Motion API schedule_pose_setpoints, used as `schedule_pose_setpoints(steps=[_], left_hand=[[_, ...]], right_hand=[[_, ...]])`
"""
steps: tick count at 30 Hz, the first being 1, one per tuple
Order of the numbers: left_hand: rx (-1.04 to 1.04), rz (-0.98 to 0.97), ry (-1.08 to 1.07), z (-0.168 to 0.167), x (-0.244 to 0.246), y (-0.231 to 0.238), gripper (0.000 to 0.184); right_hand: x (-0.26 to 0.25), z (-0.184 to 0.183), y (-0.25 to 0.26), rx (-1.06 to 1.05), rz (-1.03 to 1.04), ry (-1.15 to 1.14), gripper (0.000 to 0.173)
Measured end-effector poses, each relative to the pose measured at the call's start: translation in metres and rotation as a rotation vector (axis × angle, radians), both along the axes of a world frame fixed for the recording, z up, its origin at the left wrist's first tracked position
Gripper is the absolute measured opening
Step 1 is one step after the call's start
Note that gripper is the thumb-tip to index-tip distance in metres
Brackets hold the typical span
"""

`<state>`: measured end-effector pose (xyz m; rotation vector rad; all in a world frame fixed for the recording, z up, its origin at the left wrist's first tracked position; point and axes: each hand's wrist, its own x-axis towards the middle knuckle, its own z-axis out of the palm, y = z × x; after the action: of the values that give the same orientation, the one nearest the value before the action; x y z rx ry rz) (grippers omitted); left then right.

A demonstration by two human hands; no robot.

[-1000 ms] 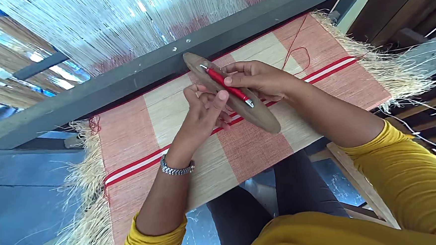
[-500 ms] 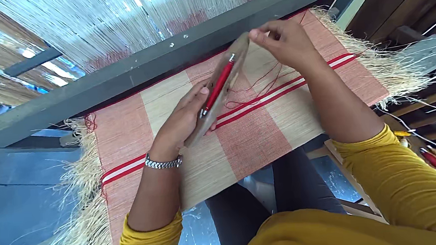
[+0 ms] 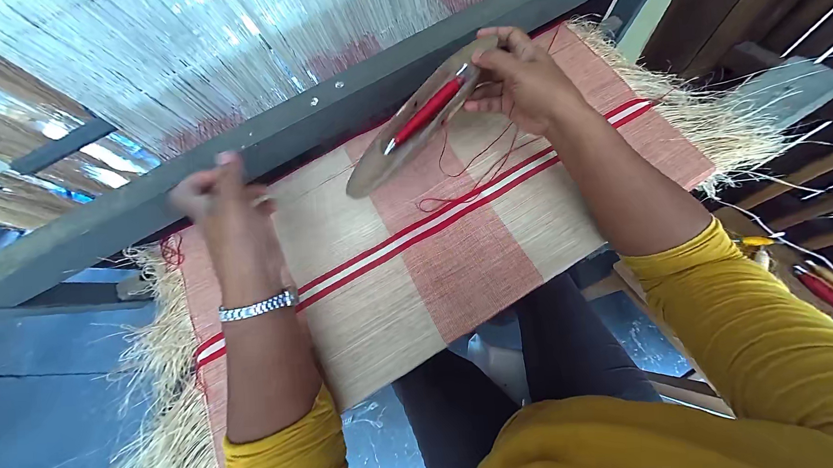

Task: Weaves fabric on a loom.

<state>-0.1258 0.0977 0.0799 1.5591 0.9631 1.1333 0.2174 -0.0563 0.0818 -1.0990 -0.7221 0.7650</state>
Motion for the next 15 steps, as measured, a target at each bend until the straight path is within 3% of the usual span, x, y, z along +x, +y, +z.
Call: schedule_pose_setpoints(steps=[2,4,10,15], left_hand=[[-0.024,0.278,-0.122,-0.008,-0.021,0.025,0.053],[-0.081,0.355,-0.250,-0.010,-0.028,0.038,0.041],[-0.083,0.251,-0.239,-0.006,-0.024,0.092,0.032],[-0.056,0.227,-0.161,0.014,-0.002,0.152,0.038]], right_hand=[[0.022,0.007,-0.010,0.037,-0.130,0.029,0.049],[0.045,0.014,-0.020,0.076,-0.258,0.064,0.052],[0.125,0.009,-0.065,0.078,-0.545,0.033,0.061],[0.197,-0.004,-0.089,0.093,-0.831,0.100,0.060]])
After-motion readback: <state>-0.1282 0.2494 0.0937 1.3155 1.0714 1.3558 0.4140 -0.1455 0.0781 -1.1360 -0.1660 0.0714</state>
